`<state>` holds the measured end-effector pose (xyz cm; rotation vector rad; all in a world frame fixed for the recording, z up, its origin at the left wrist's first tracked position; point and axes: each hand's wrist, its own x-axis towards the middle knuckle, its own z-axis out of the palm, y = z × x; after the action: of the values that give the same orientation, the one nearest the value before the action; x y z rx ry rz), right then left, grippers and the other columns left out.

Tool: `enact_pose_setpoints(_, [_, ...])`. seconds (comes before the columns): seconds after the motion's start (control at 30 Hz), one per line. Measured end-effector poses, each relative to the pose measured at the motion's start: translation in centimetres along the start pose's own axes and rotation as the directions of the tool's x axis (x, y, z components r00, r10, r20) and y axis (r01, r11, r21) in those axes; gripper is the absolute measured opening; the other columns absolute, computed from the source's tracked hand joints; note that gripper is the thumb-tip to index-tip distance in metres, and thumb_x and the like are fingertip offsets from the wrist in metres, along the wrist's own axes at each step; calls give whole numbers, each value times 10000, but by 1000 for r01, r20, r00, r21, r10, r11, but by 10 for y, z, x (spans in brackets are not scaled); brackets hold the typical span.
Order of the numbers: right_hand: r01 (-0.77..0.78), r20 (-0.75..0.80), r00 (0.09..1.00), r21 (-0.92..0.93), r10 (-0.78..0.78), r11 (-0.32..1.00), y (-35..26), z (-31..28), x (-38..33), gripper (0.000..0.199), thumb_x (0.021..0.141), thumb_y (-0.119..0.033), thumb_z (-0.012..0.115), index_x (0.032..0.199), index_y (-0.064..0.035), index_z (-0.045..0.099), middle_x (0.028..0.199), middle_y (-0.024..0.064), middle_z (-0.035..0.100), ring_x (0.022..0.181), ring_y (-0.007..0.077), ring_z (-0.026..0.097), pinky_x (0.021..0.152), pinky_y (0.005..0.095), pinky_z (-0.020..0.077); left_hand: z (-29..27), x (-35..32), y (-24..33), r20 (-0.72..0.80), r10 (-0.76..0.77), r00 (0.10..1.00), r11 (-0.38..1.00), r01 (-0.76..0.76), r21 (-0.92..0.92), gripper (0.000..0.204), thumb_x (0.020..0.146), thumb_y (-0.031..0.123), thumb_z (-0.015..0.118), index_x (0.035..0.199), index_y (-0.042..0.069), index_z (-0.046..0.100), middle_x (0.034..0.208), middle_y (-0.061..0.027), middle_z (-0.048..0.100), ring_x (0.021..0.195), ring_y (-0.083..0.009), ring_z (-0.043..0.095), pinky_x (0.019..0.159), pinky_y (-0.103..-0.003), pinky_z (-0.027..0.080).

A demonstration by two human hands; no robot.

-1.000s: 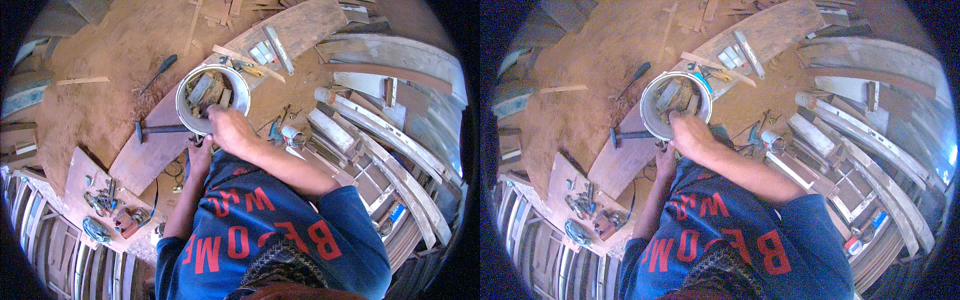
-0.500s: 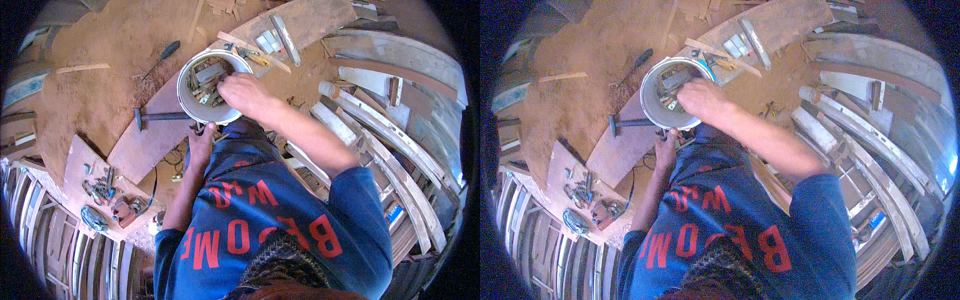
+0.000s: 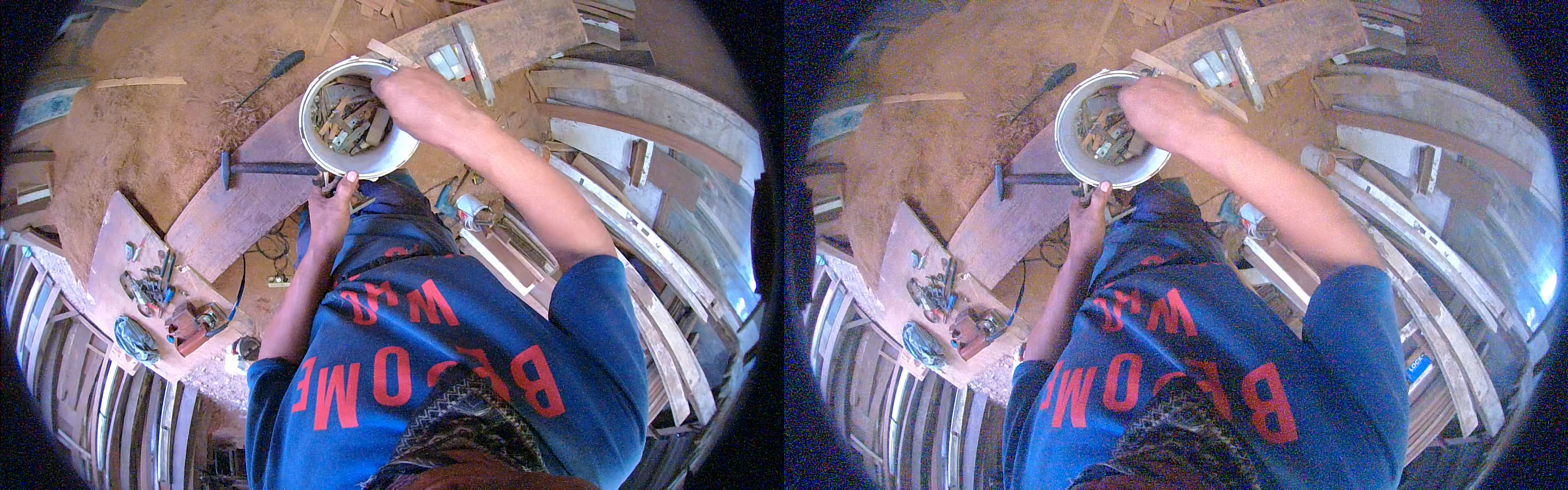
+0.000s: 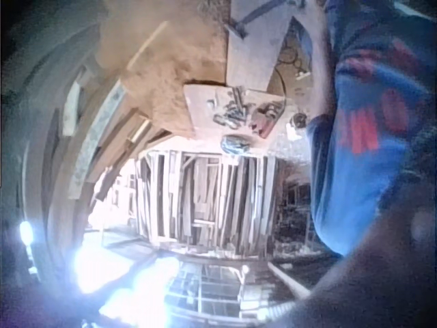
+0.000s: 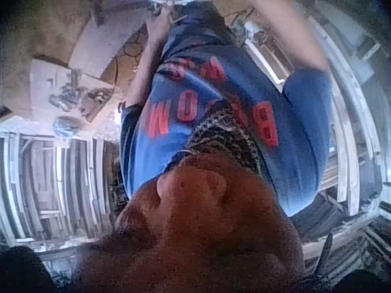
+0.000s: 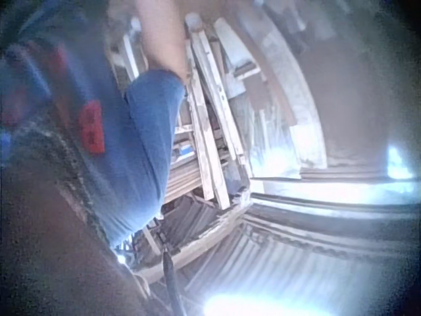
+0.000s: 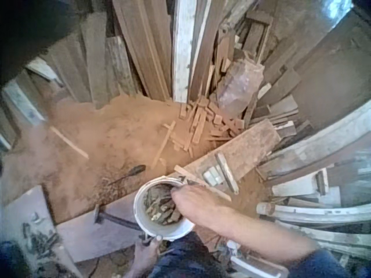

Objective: The person adjusts a hand plane using a screwdriver, then searches through a bucket of hardware to find a specific metal part. They insert the part into the plane and continue adjusting the tool.

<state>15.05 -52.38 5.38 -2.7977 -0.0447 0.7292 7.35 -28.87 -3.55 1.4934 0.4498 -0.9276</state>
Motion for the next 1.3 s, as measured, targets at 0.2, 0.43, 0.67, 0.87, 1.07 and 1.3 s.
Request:
enact_pose_setpoints(0.2, [96,97,991,-81,-88,992,-4,44,20,189,856,-91,579,928,-2,729,887,246,721,878,393,726,771,491,584,3,-2,2,-8,41,999,998,-42,-39,328,900,306,766,1039,27,665,887,2,650,729,-92,542,654,-283,455])
enact_pose_setpoints(0.43, [-42,-71,997,-29,40,999,-11,44,16,183,876,-75,566,969,1,705,908,251,714,884,412,716,787,510,576,3,-3,2,-14,6,1000,998,-7,-67,331,898,304,767,1057,36,656,913,-8,651,752,-97,553,680,-283,471])
enact_pose_setpoints(0.67, [19,76,997,-45,-15,999,2,29,8,190,869,-84,561,955,10,703,920,247,711,927,415,705,798,518,565,5,-6,9,-20,-27,999,996,26,-85,343,900,291,775,1096,42,643,933,-4,645,779,-98,557,704,-277,484])
enact_pose_setpoints(0.87, [59,19,998,13,-59,998,2,55,32,181,822,-86,597,894,22,723,941,252,713,926,413,705,791,510,567,5,-2,1,-20,6,1000,995,-8,-96,320,907,290,772,1075,51,643,907,2,639,748,-88,546,674,-272,471])
enact_pose_setpoints(1.07, [39,61,997,58,-42,998,3,54,49,145,776,-32,629,854,39,728,950,263,715,938,406,706,805,494,562,2,2,-7,9,16,1000,991,-15,-135,357,900,303,783,1086,42,627,887,0,636,734,-93,552,667,-271,473])
enact_pose_setpoints(1.3, [45,176,983,43,-52,998,2,45,50,152,763,0,640,882,18,732,925,240,716,939,409,697,811,499,547,2,-1,3,6,-9,1000,997,10,-78,373,880,307,806,1064,35,630,874,-10,646,724,-101,563,656,-273,475])
